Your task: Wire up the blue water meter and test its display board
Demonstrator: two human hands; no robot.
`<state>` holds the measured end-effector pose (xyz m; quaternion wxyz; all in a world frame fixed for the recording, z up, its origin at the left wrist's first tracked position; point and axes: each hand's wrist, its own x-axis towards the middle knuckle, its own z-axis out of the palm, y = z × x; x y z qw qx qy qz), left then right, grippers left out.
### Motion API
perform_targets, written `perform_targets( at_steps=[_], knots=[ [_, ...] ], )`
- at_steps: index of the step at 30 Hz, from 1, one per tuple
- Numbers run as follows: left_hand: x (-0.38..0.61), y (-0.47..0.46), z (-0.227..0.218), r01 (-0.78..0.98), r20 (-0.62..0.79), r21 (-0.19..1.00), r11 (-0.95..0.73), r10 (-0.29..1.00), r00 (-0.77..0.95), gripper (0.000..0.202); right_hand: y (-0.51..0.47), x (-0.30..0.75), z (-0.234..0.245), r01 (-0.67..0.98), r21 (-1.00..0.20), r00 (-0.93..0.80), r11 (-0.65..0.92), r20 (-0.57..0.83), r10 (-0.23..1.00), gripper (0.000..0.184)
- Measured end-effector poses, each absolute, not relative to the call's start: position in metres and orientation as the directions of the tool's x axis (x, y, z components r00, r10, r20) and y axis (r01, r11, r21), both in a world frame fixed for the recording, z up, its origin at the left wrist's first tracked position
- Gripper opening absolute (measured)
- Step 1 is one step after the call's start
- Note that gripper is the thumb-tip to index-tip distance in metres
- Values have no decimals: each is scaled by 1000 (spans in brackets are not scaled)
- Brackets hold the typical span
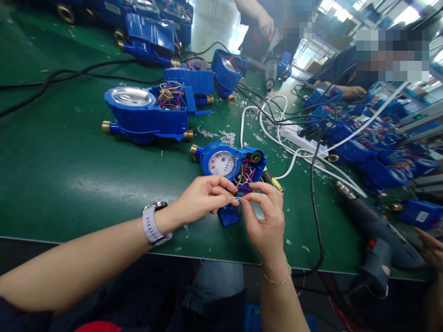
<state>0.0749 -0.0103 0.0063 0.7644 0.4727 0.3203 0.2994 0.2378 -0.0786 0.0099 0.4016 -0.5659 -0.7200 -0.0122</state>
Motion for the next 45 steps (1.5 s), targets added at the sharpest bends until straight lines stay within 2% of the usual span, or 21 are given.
perform_targets(
  at_steps=[15,22,26,30,34,38,41,45],
  knots=[
    [75,-11,4,-126,-207,928,351,765,610,29,-79,236,9,814,-447,-42,370,591,805,8],
    [75,-9,0,-176,-157,931,320,785,599,25,-84,230,-1,762,-563,139,321,625,768,16],
    [73,-11,5,-161,-57,970,182,814,578,23,-86,226,-8,763,-570,163,305,626,763,16],
    [70,-14,9,6,53,998,-68,829,556,23,-87,223,-12,772,-570,164,281,606,778,18],
    [69,-15,5,175,106,952,-251,807,581,25,-87,223,-13,762,-587,162,274,582,797,12],
    [70,-14,0,236,163,891,-387,759,630,10,-89,223,-13,720,-639,184,272,554,812,9],
    [72,-15,-1,204,187,892,-403,740,646,10,-90,223,-13,623,-741,237,250,483,843,8],
    [74,-16,-2,121,108,963,-242,754,647,11,-89,223,-15,474,-853,298,218,388,872,8]
  ],
)
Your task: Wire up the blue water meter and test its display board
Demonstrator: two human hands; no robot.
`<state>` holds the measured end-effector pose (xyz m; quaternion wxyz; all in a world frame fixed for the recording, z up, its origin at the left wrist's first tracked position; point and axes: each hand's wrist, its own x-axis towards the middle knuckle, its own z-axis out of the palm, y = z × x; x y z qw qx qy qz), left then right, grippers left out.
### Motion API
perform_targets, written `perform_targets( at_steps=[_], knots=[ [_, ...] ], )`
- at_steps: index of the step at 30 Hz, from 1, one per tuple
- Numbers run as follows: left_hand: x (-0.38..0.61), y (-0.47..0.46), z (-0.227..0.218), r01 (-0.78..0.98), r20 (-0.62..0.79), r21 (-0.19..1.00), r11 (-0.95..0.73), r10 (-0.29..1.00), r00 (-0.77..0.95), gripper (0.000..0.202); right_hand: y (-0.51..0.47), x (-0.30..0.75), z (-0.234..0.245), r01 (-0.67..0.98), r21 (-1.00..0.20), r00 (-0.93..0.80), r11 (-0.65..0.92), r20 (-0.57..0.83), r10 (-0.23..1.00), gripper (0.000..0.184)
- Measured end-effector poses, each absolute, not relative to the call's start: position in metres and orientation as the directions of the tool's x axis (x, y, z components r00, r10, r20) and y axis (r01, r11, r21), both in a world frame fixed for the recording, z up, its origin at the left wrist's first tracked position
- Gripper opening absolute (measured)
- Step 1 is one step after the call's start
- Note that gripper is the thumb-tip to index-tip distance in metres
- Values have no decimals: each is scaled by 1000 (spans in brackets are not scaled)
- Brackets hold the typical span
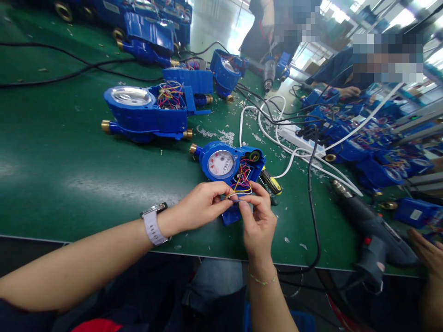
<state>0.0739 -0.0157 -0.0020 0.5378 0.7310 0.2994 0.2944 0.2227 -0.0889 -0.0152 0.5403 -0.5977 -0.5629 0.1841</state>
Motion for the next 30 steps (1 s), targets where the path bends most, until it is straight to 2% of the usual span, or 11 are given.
perform_targets(
  at_steps=[3,6,12,21,24,30],
  knots=[
    [75,-16,-4,107,14,988,-113,750,662,15,-87,223,-16,430,-877,313,216,369,875,10],
    [76,-16,-5,84,-10,995,-62,745,667,18,-86,223,-19,420,-882,329,216,369,869,15],
    [77,-16,-4,71,-19,997,-38,749,662,19,-83,219,-25,231,-954,414,192,275,868,19],
    [78,-17,-1,68,-10,997,-45,760,650,17,-80,215,-26,-3,-988,472,155,135,871,23],
    [77,-18,0,73,-10,996,-48,763,647,18,-83,218,-23,42,-983,449,181,180,875,18],
    [76,-17,-1,75,-4,995,-59,764,646,19,-90,224,-10,387,-891,301,239,367,880,9]
  ],
)
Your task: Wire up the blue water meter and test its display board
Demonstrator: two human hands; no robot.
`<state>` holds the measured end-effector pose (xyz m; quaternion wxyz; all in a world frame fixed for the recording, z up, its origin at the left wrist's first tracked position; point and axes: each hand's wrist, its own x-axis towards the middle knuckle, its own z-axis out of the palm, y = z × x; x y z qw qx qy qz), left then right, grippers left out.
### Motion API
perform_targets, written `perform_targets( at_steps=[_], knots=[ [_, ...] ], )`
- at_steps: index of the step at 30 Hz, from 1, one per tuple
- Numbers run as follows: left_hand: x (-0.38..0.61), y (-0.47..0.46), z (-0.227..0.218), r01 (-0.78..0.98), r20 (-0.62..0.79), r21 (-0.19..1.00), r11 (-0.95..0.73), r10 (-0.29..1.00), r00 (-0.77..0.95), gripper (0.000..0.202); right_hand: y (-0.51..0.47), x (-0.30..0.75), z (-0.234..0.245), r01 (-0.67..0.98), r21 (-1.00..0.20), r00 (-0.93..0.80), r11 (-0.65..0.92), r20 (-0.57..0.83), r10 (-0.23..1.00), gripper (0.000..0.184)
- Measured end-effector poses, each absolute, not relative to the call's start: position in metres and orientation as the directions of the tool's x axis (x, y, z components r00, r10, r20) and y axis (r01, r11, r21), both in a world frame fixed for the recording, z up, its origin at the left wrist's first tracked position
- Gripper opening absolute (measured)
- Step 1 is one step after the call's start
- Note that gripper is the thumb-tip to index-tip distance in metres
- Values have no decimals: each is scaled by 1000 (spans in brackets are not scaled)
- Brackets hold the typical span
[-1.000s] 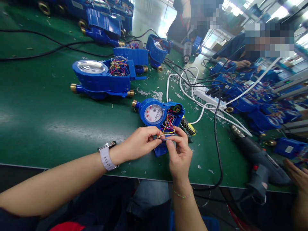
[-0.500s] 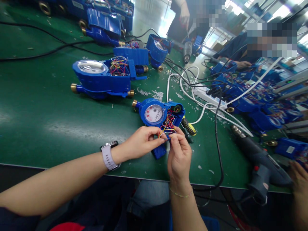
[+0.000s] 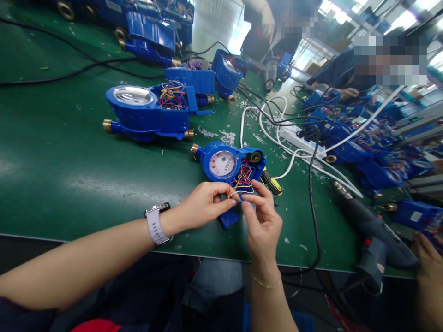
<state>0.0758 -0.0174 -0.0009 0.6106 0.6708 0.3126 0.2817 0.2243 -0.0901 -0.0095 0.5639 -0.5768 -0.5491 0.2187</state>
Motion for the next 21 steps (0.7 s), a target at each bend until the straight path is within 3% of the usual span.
perform_targets(
  at_steps=[8,11,14,17,21],
  knots=[
    [77,-15,-5,65,-12,997,-38,768,640,19,-84,235,-9,125,-953,542,277,300,785,12],
    [77,-15,-6,58,-13,998,-31,769,639,20,-86,241,-7,238,-913,528,331,407,745,27],
    [77,-15,-7,44,5,998,-42,773,634,20,-90,241,-4,460,-832,401,311,507,763,6],
    [78,-15,-8,21,28,998,-53,776,630,20,-91,238,-1,637,-715,252,287,545,800,16],
    [78,-15,-10,16,27,999,-48,776,631,22,-87,237,-1,695,-658,200,291,566,800,5]
  ],
)
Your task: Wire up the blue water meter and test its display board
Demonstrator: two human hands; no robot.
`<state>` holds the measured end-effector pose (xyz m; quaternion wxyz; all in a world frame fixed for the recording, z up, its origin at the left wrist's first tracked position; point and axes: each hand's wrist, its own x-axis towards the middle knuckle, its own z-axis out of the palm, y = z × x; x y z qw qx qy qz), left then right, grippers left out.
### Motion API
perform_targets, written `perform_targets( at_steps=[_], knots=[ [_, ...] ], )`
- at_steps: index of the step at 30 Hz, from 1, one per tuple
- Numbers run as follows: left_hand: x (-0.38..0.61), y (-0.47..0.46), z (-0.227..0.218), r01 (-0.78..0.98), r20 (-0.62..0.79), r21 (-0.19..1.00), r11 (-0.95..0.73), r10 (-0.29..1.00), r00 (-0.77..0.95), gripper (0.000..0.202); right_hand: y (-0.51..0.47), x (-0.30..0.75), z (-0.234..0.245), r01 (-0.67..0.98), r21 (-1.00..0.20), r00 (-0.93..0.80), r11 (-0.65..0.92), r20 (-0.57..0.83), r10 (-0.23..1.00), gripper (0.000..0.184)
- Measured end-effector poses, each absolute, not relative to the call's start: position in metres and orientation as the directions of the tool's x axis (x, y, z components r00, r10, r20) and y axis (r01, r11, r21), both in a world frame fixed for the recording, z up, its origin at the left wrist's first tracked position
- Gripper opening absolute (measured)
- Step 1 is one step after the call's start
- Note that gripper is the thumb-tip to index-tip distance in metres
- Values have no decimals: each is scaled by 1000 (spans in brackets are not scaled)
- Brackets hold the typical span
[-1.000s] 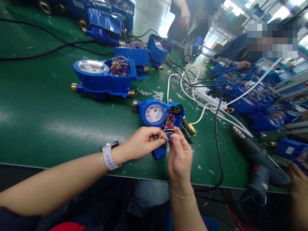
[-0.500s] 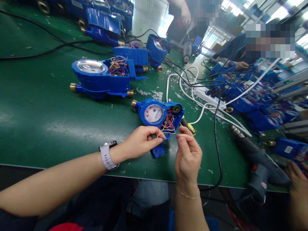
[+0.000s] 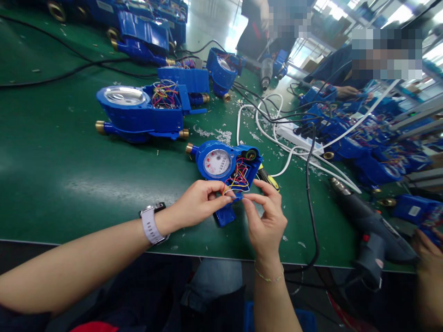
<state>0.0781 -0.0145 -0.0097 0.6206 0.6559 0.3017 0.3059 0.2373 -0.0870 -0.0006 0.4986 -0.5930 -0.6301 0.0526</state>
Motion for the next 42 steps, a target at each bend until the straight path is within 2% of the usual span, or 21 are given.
perform_targets(
  at_steps=[4,6,8,11,14,15,18,21,24,26,28,30,32,34,38,42],
  knots=[
    [77,-14,-10,30,12,999,-40,776,630,22,-80,244,-5,508,-810,293,292,481,826,7],
    [76,-14,-11,33,-9,999,-15,780,625,22,-77,249,-6,391,-871,401,298,453,797,8],
    [76,-13,-11,23,-29,1000,18,783,622,21,-77,254,-6,334,-882,474,332,462,750,16],
    [77,-13,-12,9,-39,999,43,782,622,22,-81,258,-2,437,-832,400,343,521,754,24],
    [78,-13,-11,9,-39,999,42,783,621,22,-86,255,3,632,-705,207,323,554,806,5],
    [78,-13,-11,11,-37,999,38,785,618,22,-86,253,4,673,-663,161,327,563,811,10],
    [78,-13,-10,10,-23,1000,21,790,613,22,-84,249,4,696,-627,114,350,578,808,10],
    [79,-14,-10,-6,-3,1000,8,784,621,22,-80,248,1,578,-746,164,331,504,848,8],
    [79,-15,-10,12,-16,1000,11,782,623,23,-77,249,-3,307,-904,313,296,390,866,9],
    [79,-15,-10,21,-27,1000,17,785,618,23,-78,248,-1,220,-915,418,338,402,815,10],
    [78,-15,-10,13,-21,1000,17,788,615,23,-82,245,3,322,-865,404,385,494,770,11],
    [78,-14,-10,7,-2,1000,-2,792,611,25,-88,241,9,472,-789,256,392,549,796,13],
    [78,-14,-10,6,24,999,-34,793,609,28,-91,236,13,566,-737,111,371,513,851,19],
    [78,-14,-11,13,42,998,-63,794,607,30,-91,231,14,614,-704,35,356,475,879,24],
    [78,-13,-9,11,94,992,-124,804,587,30,-87,229,11,648,-672,33,358,495,868,13],
    [79,-17,-7,-20,192,974,-225,779,597,12,-86,233,10,640,-709,106,296,462,880,11]
  ],
)
